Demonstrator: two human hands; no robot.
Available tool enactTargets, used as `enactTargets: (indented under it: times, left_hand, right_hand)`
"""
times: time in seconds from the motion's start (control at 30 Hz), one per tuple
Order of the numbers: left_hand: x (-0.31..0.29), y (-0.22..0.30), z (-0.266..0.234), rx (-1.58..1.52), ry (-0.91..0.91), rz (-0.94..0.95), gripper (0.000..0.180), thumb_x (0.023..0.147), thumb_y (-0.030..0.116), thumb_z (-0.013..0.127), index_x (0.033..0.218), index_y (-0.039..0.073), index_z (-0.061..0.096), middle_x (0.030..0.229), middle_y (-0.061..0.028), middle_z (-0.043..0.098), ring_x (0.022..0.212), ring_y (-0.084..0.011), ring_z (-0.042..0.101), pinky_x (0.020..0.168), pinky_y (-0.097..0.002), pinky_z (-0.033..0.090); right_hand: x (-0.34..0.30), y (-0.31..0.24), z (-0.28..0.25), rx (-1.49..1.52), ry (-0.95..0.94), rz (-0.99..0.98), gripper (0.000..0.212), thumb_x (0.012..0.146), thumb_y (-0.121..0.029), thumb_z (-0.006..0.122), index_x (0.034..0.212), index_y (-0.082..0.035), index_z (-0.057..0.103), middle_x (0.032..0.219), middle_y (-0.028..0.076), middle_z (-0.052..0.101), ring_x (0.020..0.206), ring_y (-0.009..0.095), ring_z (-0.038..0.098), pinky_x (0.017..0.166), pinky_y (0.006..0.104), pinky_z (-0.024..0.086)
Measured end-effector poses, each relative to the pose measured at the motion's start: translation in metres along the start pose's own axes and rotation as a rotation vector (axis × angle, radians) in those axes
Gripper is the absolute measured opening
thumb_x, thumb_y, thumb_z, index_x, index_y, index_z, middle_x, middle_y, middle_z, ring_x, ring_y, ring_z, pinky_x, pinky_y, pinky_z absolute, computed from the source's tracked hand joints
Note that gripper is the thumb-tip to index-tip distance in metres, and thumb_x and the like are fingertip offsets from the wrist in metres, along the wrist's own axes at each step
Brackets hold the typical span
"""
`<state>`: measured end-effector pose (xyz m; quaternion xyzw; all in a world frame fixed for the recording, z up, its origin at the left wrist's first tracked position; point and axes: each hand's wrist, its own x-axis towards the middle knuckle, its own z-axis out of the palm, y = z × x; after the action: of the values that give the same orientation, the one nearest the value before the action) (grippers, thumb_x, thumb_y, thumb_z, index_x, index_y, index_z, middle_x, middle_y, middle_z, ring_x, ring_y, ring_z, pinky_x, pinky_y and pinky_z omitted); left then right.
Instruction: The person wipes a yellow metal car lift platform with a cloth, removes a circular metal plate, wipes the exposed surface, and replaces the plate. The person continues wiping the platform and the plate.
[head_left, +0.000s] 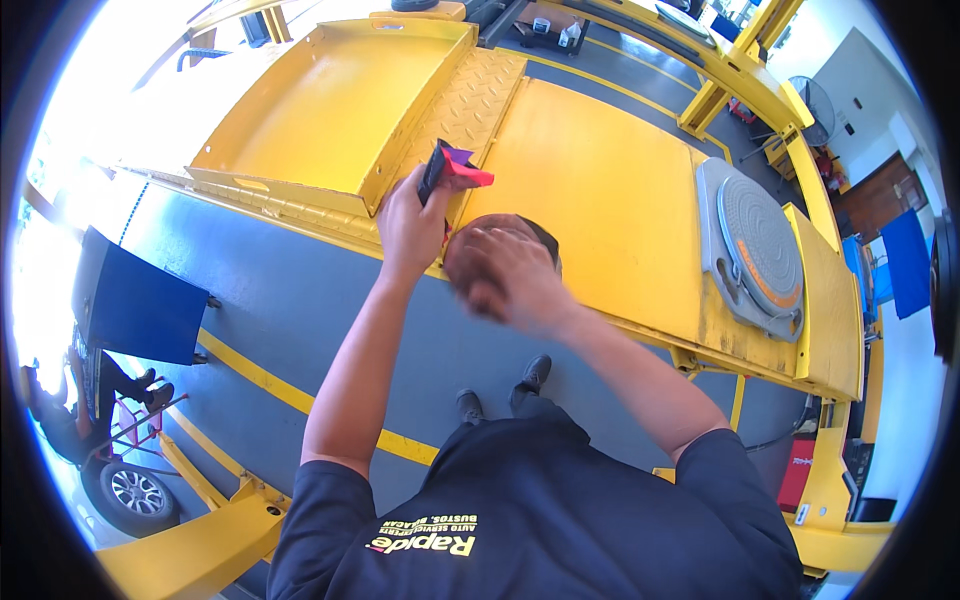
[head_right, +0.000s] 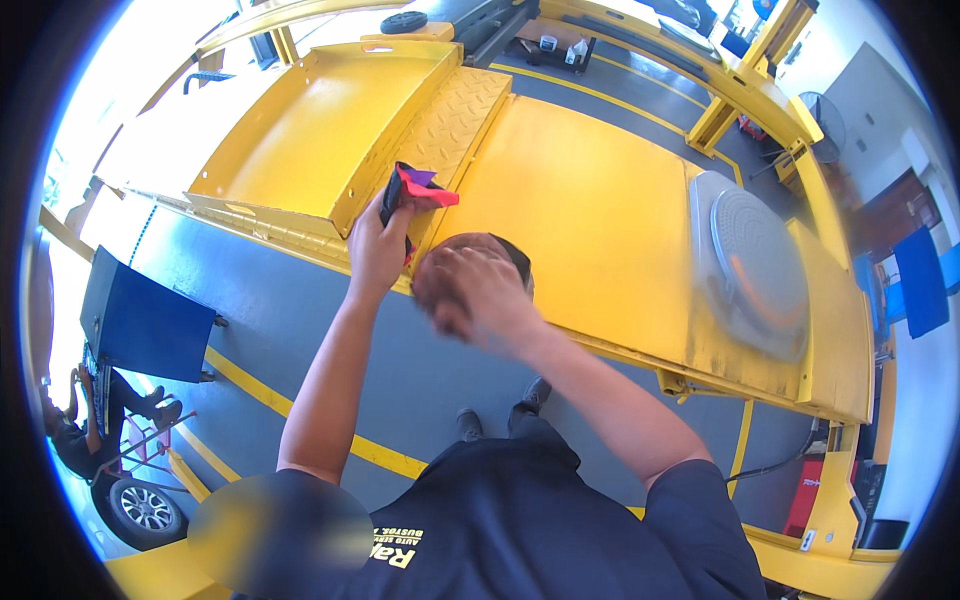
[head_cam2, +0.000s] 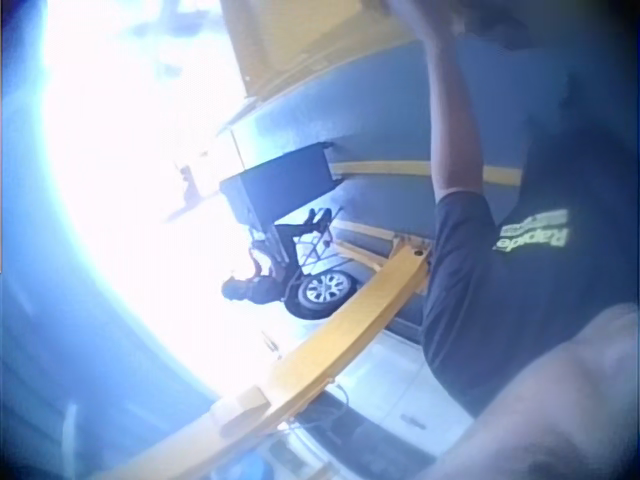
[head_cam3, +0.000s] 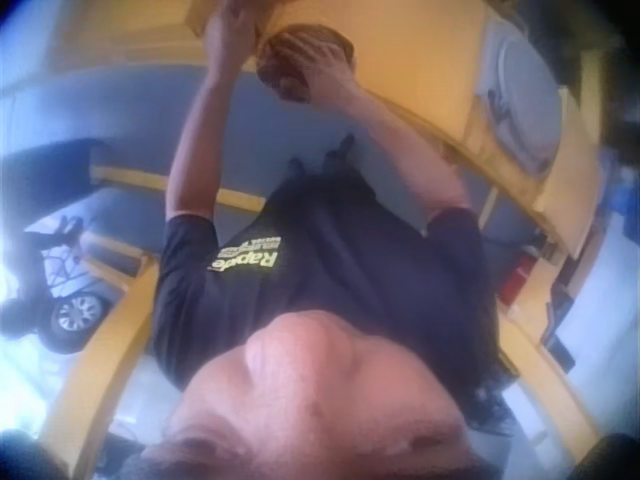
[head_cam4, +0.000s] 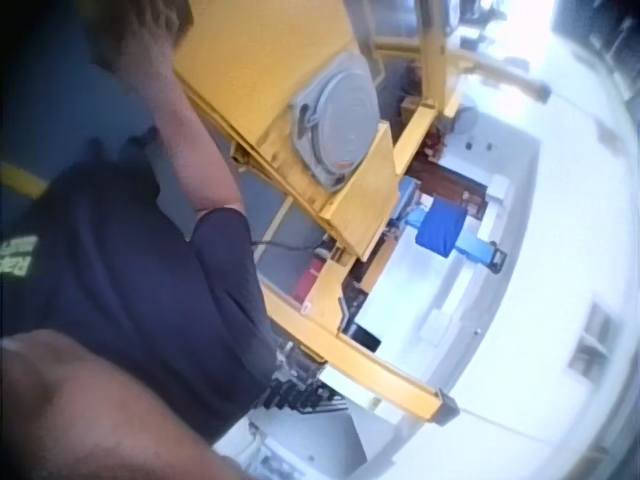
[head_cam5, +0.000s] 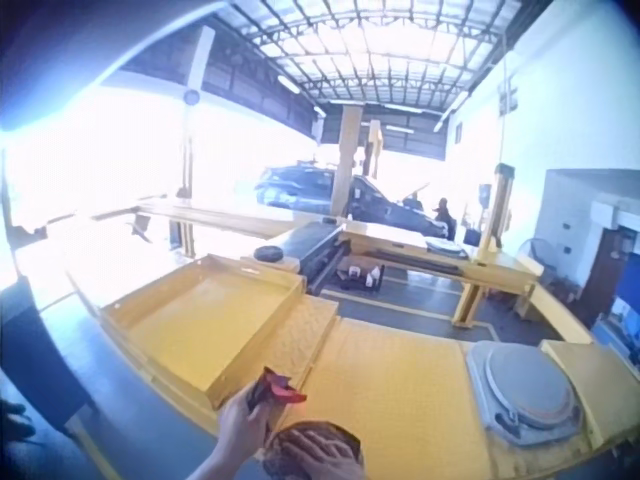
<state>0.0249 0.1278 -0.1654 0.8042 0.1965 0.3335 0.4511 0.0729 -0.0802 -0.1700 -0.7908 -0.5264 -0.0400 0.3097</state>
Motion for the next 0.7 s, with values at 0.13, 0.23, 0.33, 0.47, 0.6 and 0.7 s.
enactTargets:
  times: [0.13,0.23,0.33,0.47,0.6,0.7]
  left_hand:
    - [0.001,-0.001,-0.002,0.046,0.014,0.054,0.024,0.098,0.029,0.067,0.107,0.007,0.072,0.097,-0.0177,0.072,0.1,-0.0402,0.067,0.088,-0.0483,0.05]
    - [-0.002,0.007,-0.003,0.084,-0.008,0.037,0.023,0.097,0.028,0.067,0.108,0.008,0.072,0.099,-0.0158,0.073,0.104,-0.0387,0.066,0.092,-0.0478,0.049]
    - [-0.005,0.007,-0.007,0.123,0.012,0.058,0.023,0.096,0.027,0.068,0.108,0.008,0.072,0.1,-0.0149,0.073,0.104,-0.0383,0.067,0.093,-0.0476,0.049]
    - [-0.003,0.013,0.0,0.151,0.011,-0.003,0.023,0.094,0.025,0.069,0.11,0.008,0.072,0.105,-0.0147,0.074,0.108,-0.0382,0.067,0.097,-0.0472,0.049]
    - [-0.005,0.014,0.003,0.138,0.059,-0.041,0.026,0.09,0.018,0.067,0.113,0.008,0.073,0.112,-0.015,0.074,0.114,-0.0384,0.066,0.101,-0.0459,0.048]
    - [-0.007,0.012,0.004,0.143,0.093,-0.066,0.029,0.089,0.016,0.067,0.116,0.007,0.073,0.114,-0.0155,0.074,0.115,-0.0382,0.066,0.103,-0.0453,0.048]
  right_hand:
    - [0.003,0.014,0.024,-0.281,-0.144,-0.04,0.069,0.102,-0.039,0.059,0.161,-0.008,0.041,0.169,0.013,0.038,0.157,0.031,0.033,0.127,0.0496,0.024]
    - [0.029,0.043,0.027,-0.327,-0.151,0.046,0.071,0.104,-0.046,0.054,0.162,-0.007,0.039,0.171,0.014,0.035,0.159,0.033,0.029,0.128,0.0503,0.021]
    - [0.068,0.082,0.027,-0.335,-0.153,0.143,0.075,0.103,-0.05,0.053,0.163,-0.007,0.039,0.173,0.014,0.031,0.161,0.032,0.026,0.129,0.0518,0.019]
    - [0.121,0.151,0.021,-0.374,-0.147,0.226,0.081,0.099,-0.057,0.054,0.164,-0.011,0.038,0.174,0.014,0.03,0.161,0.032,0.025,0.128,0.0539,0.018]
    - [0.173,0.211,0.024,-0.42,-0.106,0.28,0.084,0.099,-0.062,0.051,0.165,-0.012,0.036,0.173,0.012,0.031,0.161,0.031,0.024,0.129,0.0529,0.015]
    - [0.21,0.25,0.019,-0.428,-0.132,0.318,0.078,0.102,-0.059,0.045,0.165,-0.014,0.038,0.174,0.012,0.031,0.161,0.031,0.024,0.13,0.0517,0.015]
